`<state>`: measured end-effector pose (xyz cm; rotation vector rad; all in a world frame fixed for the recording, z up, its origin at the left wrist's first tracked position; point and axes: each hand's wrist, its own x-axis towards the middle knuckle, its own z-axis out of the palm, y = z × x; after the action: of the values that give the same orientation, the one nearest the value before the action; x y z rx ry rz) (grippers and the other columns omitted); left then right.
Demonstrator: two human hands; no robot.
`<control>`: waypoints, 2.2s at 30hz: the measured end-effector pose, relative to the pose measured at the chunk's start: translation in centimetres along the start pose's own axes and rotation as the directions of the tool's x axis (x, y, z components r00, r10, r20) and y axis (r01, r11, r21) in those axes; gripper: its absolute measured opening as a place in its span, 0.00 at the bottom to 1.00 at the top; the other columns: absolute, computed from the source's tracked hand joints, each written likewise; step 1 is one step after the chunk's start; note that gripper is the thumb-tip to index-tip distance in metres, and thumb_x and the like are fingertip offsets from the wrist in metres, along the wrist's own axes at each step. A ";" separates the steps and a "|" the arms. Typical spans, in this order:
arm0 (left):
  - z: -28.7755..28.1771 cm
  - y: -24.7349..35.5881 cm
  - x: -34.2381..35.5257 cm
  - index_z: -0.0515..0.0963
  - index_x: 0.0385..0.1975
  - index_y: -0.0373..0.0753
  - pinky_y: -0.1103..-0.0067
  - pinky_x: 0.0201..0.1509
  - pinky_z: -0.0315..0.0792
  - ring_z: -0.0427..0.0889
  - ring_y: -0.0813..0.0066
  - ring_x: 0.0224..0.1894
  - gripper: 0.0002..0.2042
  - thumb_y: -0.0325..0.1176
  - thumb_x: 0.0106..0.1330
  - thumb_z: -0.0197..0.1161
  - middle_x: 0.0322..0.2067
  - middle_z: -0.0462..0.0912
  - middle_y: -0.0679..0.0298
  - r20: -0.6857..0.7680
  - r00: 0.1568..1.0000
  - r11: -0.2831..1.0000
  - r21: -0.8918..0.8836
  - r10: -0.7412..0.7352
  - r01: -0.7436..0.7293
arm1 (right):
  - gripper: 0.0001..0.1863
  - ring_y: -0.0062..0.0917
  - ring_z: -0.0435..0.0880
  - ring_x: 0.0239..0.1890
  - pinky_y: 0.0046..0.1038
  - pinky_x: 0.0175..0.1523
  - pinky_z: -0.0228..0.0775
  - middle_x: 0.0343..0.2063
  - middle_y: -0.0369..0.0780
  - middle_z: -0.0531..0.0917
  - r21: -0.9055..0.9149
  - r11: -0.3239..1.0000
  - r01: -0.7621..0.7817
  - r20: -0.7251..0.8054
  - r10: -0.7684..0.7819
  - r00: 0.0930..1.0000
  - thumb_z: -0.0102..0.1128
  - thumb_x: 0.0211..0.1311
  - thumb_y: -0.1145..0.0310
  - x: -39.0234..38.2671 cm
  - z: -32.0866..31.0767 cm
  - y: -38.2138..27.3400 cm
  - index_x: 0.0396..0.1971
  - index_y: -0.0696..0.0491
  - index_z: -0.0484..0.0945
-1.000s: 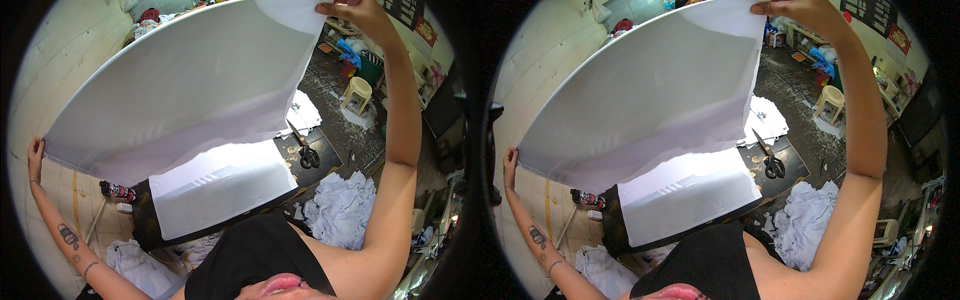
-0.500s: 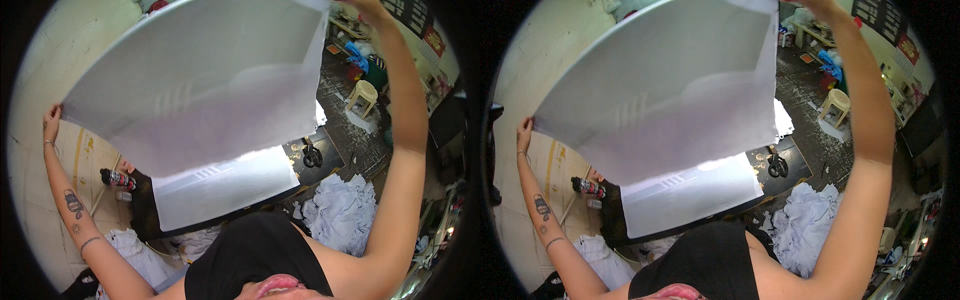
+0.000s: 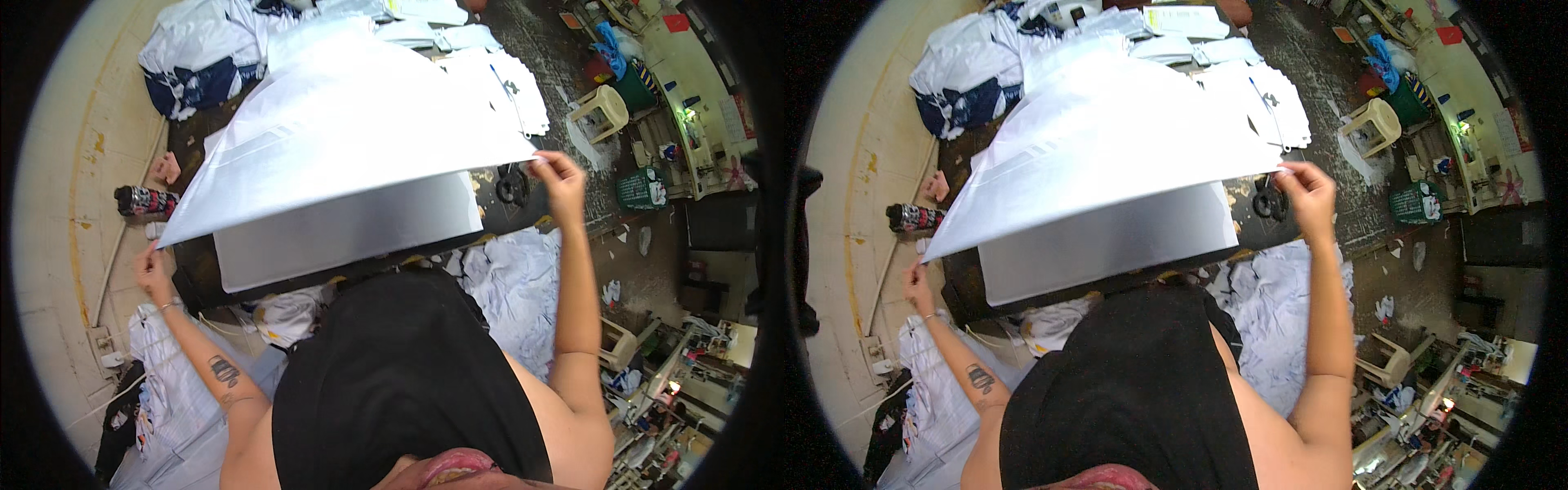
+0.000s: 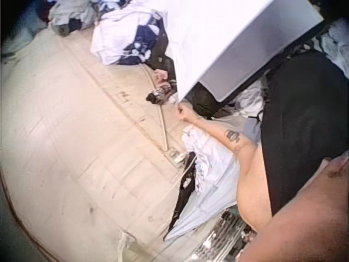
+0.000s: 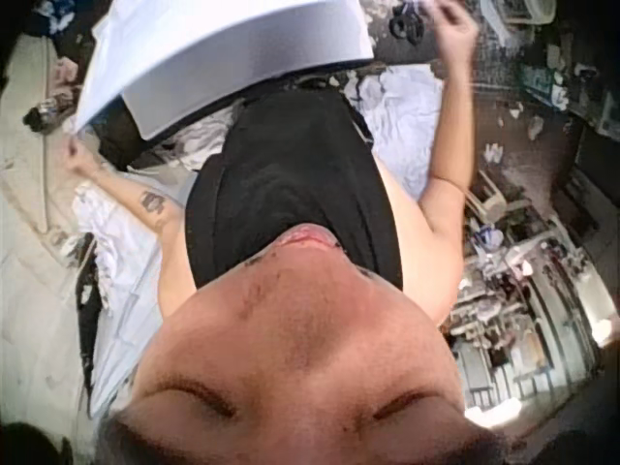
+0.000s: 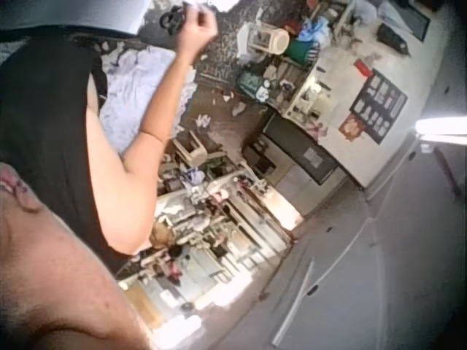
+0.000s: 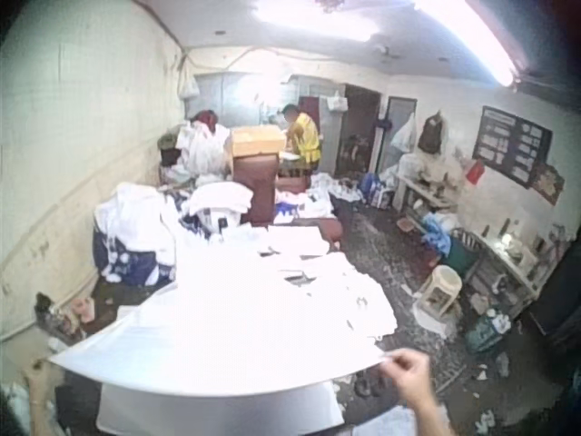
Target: The person repeatedly picks up a white t-shirt, lays it flat on a table, and uses shears to cut along the side seams, separating the front and back panels. The cut pieces are stacked on the table as the process continues with multiple shirts.
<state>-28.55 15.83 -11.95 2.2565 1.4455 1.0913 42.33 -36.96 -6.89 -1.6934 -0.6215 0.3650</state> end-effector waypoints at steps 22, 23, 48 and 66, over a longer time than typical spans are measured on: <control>9.6 -3.6 -18.6 0.84 0.50 0.31 0.80 0.38 0.81 0.82 0.77 0.33 0.15 0.30 0.66 0.72 0.34 0.84 0.63 0.156 0.714 0.710 -0.089 -0.683 0.699 | 0.24 0.28 0.89 0.30 0.33 0.41 0.80 0.28 0.42 0.89 -0.424 0.823 -0.378 -0.182 0.332 0.926 0.75 0.52 0.69 -10.4 7.3 17.0 0.49 0.55 0.77; 9.7 -2.8 -18.4 0.84 0.51 0.31 0.80 0.38 0.80 0.82 0.78 0.34 0.15 0.31 0.67 0.72 0.34 0.84 0.63 0.196 0.652 0.650 -0.083 -0.733 0.755 | 0.23 0.29 0.89 0.29 0.33 0.40 0.80 0.28 0.41 0.89 -0.468 0.817 -0.338 -0.169 0.292 0.941 0.74 0.53 0.69 -10.6 7.4 17.1 0.49 0.54 0.77; 12.9 5.0 -21.7 0.81 0.54 0.42 0.58 0.64 0.68 0.74 0.49 0.61 0.19 0.35 0.63 0.65 0.58 0.76 0.53 -0.304 0.864 0.730 0.463 -0.402 0.502 | 0.28 0.33 0.82 0.44 0.36 0.50 0.75 0.45 0.46 0.83 -0.706 0.707 0.051 0.165 0.094 0.982 0.68 0.61 0.72 -10.4 6.8 16.8 0.62 0.56 0.73; 23.7 2.1 -1.7 0.74 0.67 0.47 0.53 0.65 0.66 0.68 0.51 0.64 0.25 0.35 0.69 0.57 0.61 0.71 0.55 0.128 0.930 0.851 0.460 -0.346 0.253 | 0.12 0.45 0.79 0.49 0.46 0.55 0.70 0.44 0.46 0.81 -0.888 0.374 0.267 0.368 0.231 0.901 0.67 0.63 0.63 -6.1 14.0 12.1 0.41 0.53 0.81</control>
<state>-10.91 17.60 -27.90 2.2128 2.0221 0.4487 32.11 -30.79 -22.27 -2.7531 -1.3865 0.4101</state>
